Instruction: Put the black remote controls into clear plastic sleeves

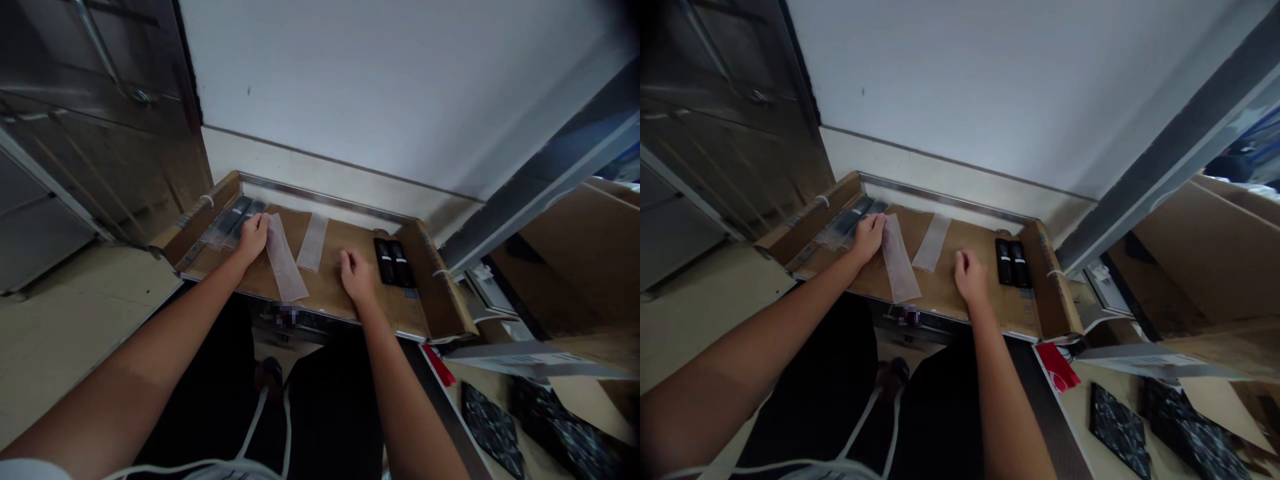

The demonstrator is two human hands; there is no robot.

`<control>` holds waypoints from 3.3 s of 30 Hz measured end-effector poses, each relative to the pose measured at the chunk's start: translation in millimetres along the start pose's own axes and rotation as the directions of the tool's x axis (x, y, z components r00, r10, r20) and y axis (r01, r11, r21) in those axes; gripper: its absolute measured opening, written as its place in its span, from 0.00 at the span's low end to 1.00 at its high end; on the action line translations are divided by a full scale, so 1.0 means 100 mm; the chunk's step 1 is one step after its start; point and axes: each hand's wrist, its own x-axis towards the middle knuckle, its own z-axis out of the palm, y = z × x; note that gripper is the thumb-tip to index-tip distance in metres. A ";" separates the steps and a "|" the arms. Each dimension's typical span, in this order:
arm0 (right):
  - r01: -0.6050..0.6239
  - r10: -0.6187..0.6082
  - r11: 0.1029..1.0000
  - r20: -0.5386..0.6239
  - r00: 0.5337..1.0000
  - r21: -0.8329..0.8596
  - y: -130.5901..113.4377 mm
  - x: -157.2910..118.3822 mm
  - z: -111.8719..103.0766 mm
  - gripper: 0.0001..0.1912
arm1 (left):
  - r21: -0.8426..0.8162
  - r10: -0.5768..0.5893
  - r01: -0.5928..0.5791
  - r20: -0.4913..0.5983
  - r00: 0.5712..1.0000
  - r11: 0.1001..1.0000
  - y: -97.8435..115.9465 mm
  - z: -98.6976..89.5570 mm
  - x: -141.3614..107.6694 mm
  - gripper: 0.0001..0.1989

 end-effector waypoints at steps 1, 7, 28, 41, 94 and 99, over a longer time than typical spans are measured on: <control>-0.036 0.028 0.987 0.052 0.998 0.154 -0.10 -0.08 0.08 0.20 | -0.012 -0.008 0.008 -0.013 1.000 1.000 0.00 0.00 0.01 0.16; -0.097 0.038 0.949 0.197 0.980 0.299 -0.54 -0.52 0.37 0.11 | -0.167 -0.156 0.146 -0.047 0.987 0.975 -0.01 0.02 0.02 0.07; -0.245 0.454 0.726 -0.180 0.873 0.642 -0.07 -0.22 0.39 0.20 | -0.294 -0.110 0.212 0.329 0.938 0.932 0.06 0.01 -0.05 0.10; -0.209 0.438 0.759 -0.246 0.865 0.617 -0.15 -0.28 0.33 0.21 | -0.242 -0.226 0.278 0.220 0.949 0.930 -0.03 0.04 -0.01 0.12; -0.228 0.648 0.656 -0.382 0.659 0.719 0.09 -0.21 0.39 0.17 | -0.228 -0.312 0.314 0.045 0.949 0.922 0.03 0.05 0.02 0.09; -0.221 0.669 0.632 -0.380 0.638 0.743 0.18 -0.16 0.52 0.16 | -0.196 -0.318 0.326 0.075 0.945 0.925 0.03 0.06 0.02 0.09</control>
